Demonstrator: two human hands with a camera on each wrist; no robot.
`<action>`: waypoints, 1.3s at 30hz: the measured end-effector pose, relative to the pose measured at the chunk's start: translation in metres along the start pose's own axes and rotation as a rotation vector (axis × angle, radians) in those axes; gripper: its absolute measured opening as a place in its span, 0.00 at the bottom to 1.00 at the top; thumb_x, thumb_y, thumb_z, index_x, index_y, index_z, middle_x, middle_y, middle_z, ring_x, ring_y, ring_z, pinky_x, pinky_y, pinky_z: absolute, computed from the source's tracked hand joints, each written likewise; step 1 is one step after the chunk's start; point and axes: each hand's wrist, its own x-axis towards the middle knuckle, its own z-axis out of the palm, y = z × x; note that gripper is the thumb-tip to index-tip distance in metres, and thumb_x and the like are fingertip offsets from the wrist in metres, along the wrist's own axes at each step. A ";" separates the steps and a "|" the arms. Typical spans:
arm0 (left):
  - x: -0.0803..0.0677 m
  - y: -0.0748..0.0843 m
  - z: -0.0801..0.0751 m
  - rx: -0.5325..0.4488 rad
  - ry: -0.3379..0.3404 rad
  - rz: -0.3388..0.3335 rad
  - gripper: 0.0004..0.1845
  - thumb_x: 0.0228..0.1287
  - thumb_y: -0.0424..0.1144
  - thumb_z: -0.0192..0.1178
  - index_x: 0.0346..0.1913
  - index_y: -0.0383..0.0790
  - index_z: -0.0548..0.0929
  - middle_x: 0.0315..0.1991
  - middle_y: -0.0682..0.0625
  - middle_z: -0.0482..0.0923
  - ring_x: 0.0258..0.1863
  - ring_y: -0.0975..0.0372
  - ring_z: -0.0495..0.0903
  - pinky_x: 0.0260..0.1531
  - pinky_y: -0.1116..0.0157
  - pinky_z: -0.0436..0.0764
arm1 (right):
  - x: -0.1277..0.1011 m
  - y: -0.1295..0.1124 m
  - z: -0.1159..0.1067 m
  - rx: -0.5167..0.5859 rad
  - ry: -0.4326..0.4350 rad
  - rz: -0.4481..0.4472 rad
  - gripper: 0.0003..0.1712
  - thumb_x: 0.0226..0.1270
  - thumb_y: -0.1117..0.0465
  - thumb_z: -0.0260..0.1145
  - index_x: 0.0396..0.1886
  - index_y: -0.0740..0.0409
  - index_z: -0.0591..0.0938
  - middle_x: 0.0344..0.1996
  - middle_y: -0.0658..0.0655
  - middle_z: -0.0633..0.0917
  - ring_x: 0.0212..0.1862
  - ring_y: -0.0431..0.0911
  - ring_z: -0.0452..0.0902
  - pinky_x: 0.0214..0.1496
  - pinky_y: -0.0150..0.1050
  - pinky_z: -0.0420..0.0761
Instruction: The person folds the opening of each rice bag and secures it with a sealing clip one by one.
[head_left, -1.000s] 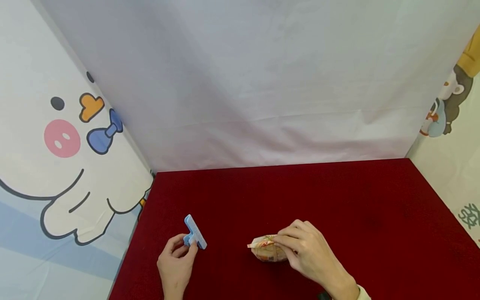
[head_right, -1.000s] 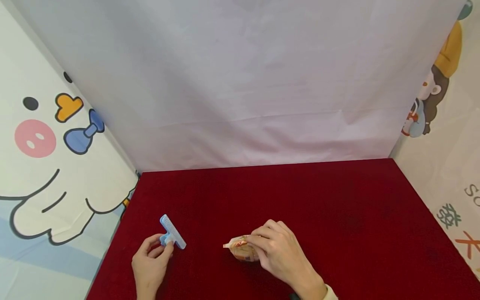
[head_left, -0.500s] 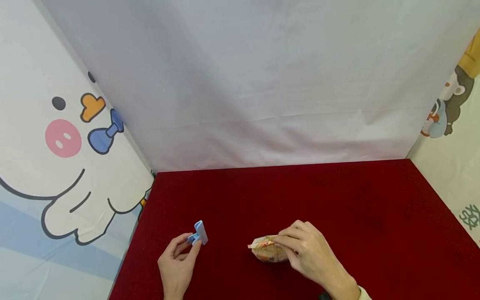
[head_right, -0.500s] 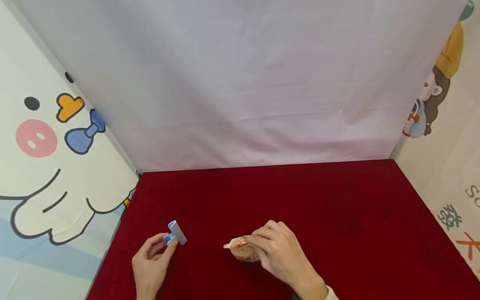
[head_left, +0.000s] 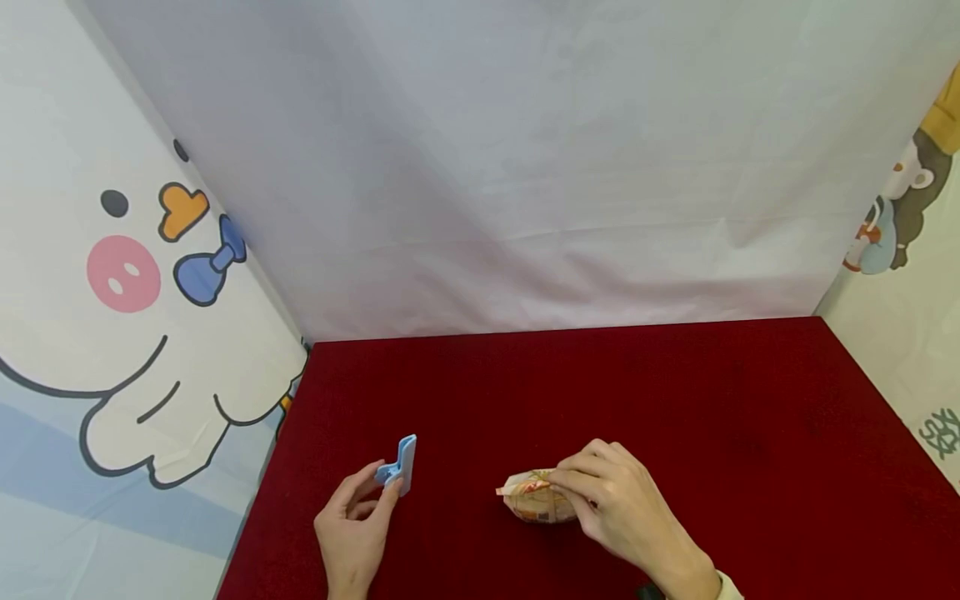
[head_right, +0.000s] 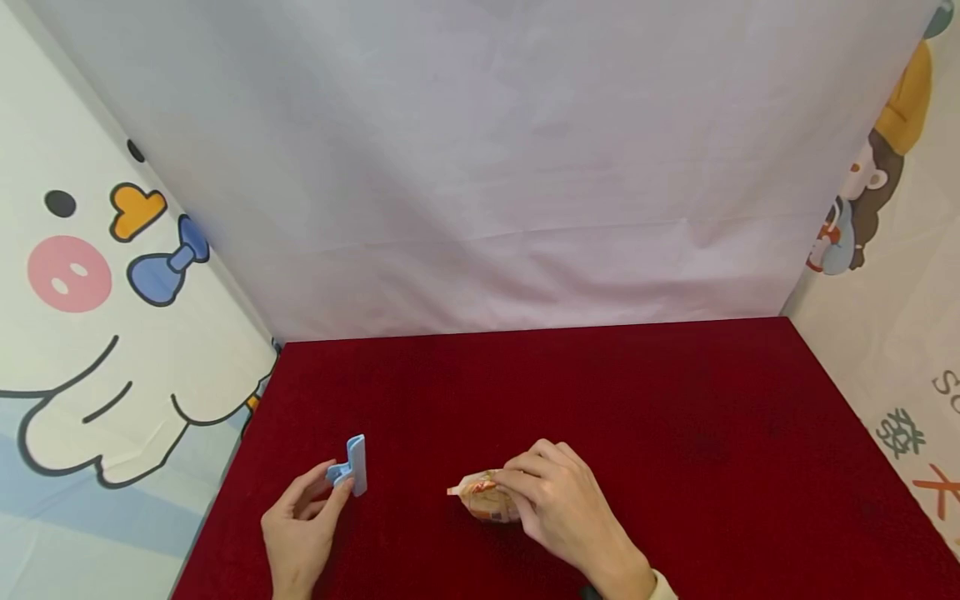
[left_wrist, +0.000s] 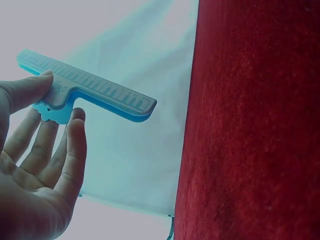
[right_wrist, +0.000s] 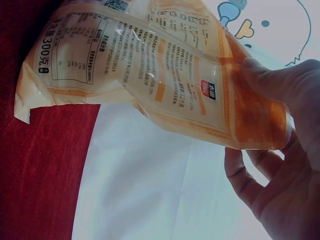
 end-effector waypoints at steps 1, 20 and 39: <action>0.000 0.001 0.000 -0.004 0.000 0.009 0.19 0.59 0.31 0.80 0.54 0.41 0.91 0.46 0.46 0.91 0.38 0.78 0.86 0.34 0.78 0.84 | 0.000 0.000 0.000 0.000 0.000 -0.001 0.20 0.40 0.71 0.86 0.37 0.52 0.95 0.36 0.45 0.92 0.37 0.39 0.80 0.39 0.30 0.76; -0.001 0.000 0.002 -0.008 0.001 0.050 0.19 0.57 0.30 0.81 0.52 0.42 0.93 0.43 0.49 0.92 0.38 0.76 0.86 0.35 0.78 0.84 | 0.000 0.000 0.000 0.004 0.004 0.000 0.20 0.41 0.72 0.86 0.37 0.52 0.95 0.36 0.45 0.92 0.37 0.39 0.81 0.39 0.31 0.77; -0.004 0.001 0.005 -0.018 -0.030 0.077 0.19 0.56 0.29 0.81 0.52 0.40 0.92 0.43 0.48 0.93 0.34 0.74 0.86 0.34 0.75 0.85 | 0.000 0.000 0.000 0.013 0.002 0.007 0.20 0.41 0.72 0.86 0.37 0.52 0.95 0.36 0.45 0.92 0.36 0.39 0.80 0.38 0.31 0.76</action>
